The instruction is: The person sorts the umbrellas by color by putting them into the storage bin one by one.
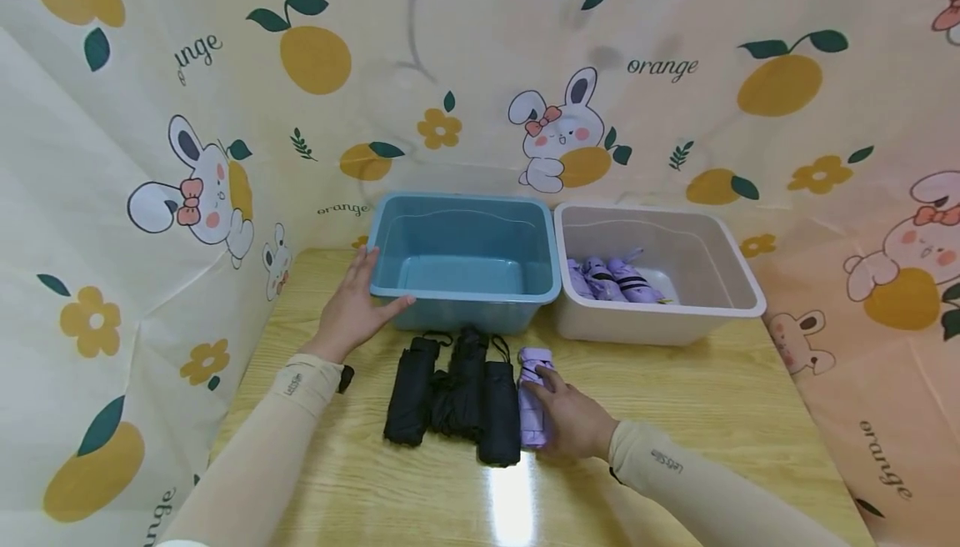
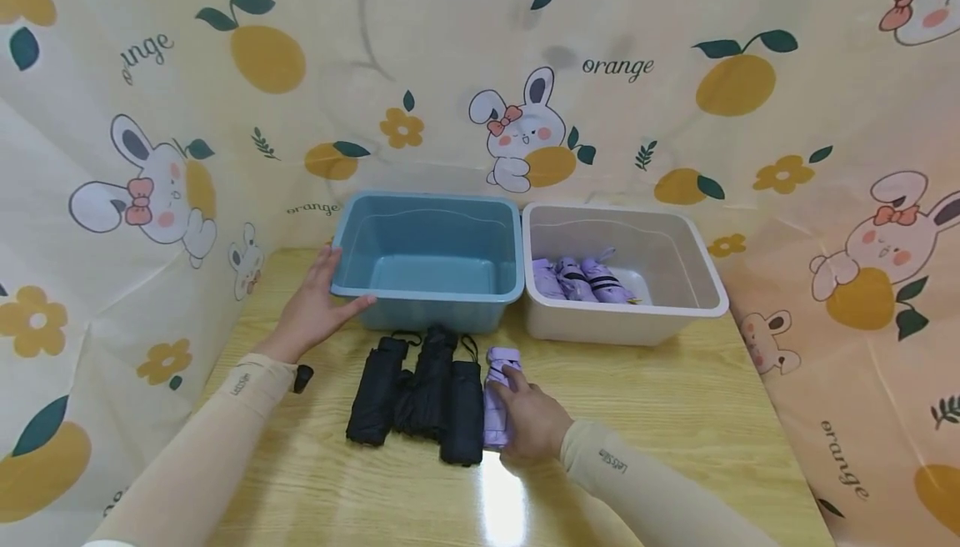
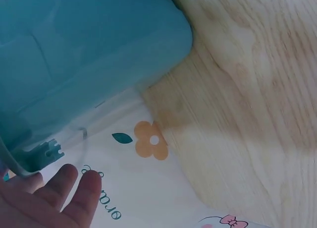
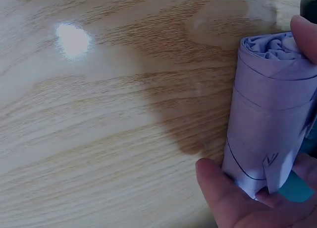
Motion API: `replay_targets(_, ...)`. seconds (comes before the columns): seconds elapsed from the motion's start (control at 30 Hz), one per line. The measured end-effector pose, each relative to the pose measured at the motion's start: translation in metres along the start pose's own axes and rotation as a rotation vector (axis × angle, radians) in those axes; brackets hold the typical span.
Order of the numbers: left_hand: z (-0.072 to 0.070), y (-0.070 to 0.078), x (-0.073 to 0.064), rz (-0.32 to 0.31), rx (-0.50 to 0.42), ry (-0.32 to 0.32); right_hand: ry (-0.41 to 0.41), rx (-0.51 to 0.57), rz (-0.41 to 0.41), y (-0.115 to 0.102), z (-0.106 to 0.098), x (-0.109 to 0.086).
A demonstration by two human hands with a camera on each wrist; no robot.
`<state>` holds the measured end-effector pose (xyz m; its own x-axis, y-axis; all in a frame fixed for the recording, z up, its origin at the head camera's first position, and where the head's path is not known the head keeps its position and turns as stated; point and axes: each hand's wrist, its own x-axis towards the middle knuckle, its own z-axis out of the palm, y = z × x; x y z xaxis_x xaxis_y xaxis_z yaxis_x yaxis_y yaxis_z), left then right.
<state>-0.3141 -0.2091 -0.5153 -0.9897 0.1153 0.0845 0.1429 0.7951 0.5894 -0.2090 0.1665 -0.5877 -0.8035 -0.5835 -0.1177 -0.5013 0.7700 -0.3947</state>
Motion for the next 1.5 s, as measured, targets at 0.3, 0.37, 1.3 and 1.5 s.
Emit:
replay_targets(0.3,0.002,-0.007,-0.001,-0.005,0.025,0.026,0.003,-0.035,-0.009,0.000,0.003,-0.002)
replay_targets(0.37,0.002,-0.008,-0.002,-0.016,0.019,0.021,-0.001,-0.037,-0.012,0.000,0.003,-0.002)
replay_targets(1.3,-0.002,0.003,0.000,-0.059,0.004,-0.004,0.048,-0.044,-0.013,0.001,0.013,0.000)
replay_targets(1.5,-0.003,0.003,0.000,-0.064,-0.023,-0.005,0.050,-0.039,-0.001,-0.002,0.013,0.000)
